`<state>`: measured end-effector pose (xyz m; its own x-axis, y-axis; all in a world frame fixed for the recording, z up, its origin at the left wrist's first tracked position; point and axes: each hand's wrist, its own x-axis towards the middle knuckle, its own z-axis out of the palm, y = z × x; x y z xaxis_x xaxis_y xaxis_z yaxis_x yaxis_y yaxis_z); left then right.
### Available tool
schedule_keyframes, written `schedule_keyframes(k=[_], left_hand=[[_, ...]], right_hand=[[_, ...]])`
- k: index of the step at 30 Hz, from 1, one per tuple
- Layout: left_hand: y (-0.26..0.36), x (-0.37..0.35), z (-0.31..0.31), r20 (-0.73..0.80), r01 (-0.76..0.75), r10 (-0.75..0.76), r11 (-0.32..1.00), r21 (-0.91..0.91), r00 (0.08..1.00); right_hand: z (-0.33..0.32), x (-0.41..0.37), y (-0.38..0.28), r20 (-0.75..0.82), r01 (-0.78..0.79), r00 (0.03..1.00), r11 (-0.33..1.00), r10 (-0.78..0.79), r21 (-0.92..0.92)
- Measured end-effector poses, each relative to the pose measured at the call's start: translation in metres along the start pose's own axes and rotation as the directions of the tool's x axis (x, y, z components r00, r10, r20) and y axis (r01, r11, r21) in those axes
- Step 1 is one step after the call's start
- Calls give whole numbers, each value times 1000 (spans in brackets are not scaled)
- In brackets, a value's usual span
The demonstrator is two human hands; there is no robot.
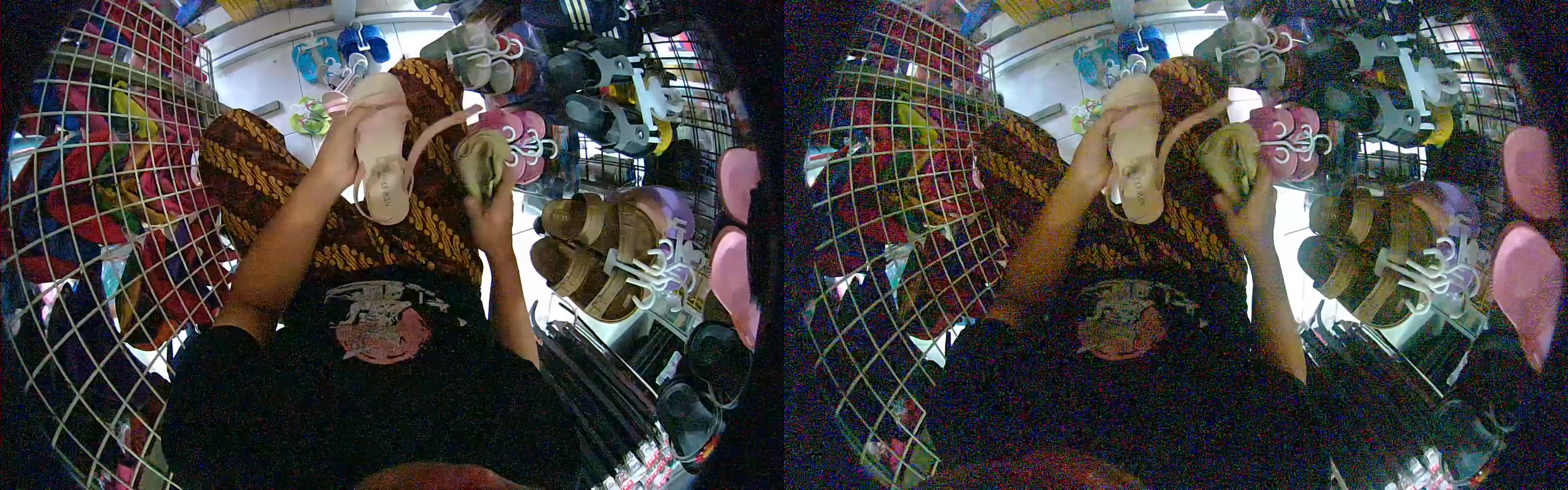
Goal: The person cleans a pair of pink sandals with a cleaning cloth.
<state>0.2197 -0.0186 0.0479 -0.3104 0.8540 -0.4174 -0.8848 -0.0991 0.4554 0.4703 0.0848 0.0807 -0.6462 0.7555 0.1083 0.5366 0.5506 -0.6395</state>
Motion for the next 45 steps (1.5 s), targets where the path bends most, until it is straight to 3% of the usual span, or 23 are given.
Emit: schedule_keyframes(k=[3,4,5,6,8,9,12,13,14,16,18,19,22,23,26,27,30,31,34,38,39,42,45], left_hand=[[-6,4,-5,-6,-8,8,999,36,1000],[-3,-1,3,81,26,-23,999,-26,996],[1,-8,12,170,63,-48,994,-85,984],[4,-11,18,259,105,-66,985,-140,964],[0,-11,21,216,60,-38,994,-95,976],[-1,-11,21,194,38,-24,997,-69,981],[-11,-9,12,192,62,-42,993,-101,981],[-10,-11,16,176,45,-21,991,-130,984],[-8,-12,22,158,30,-4,987,-158,987],[-9,-12,20,154,6,27,978,-210,988],[-9,-8,13,186,-22,73,965,-262,980],[-8,-13,13,296,-5,79,970,-243,952],[-14,-16,22,128,-20,46,980,-199,991],[-12,-17,22,132,47,-18,976,-213,991],[-6,-12,11,244,28,0,993,-111,970],[-8,-13,15,218,0,38,986,-168,975],[-13,-14,20,140,-72,84,994,-84,987],[-14,-11,17,188,-21,49,989,-144,981],[-9,-14,19,46,8,-8,1000,19,999],[-17,-10,11,282,46,31,963,-265,959],[-19,-11,16,151,-81,94,993,-88,984],[-16,-9,13,87,-11,13,1000,-24,996],[-16,-10,8,123,24,5,971,-239,992]], right_hand=[[-5,3,-4,123,-86,988,995,90,-40],[-7,6,-12,154,-136,978,990,142,-49],[-17,12,-23,276,-341,907,939,319,34],[-19,13,-25,181,-261,953,962,244,77],[-21,13,-26,-19,-88,996,987,91,138],[-23,12,-32,-103,-20,994,997,27,72],[-35,10,-65,134,-13,991,995,0,97],[-35,8,-70,191,95,977,995,-89,-21],[-34,5,-78,284,69,957,997,-57,-32],[-31,-1,-80,358,245,914,962,-188,-121],[-33,-1,-73,368,207,922,957,-122,-203],[-32,1,-70,372,193,924,950,-92,-244],[-25,5,-72,306,186,948,932,-87,-310],[-23,6,-76,348,199,934,924,-78,-326],[-24,1,-75,446,346,858,929,-257,-130],[-24,2,-69,464,299,864,941,-195,-161],[-21,10,-69,320,172,944,942,-74,-288],[-16,9,-70,288,174,953,952,-98,-253],[-14,7,-77,421,347,864,932,-276,-102],[-18,20,-77,343,154,938,949,-54,-274],[-14,22,-73,240,263,951,915,-193,-307],[-8,15,-79,360,352,893,917,-269,-189],[-20,15,-71,415,299,882,945,-221,-133]])
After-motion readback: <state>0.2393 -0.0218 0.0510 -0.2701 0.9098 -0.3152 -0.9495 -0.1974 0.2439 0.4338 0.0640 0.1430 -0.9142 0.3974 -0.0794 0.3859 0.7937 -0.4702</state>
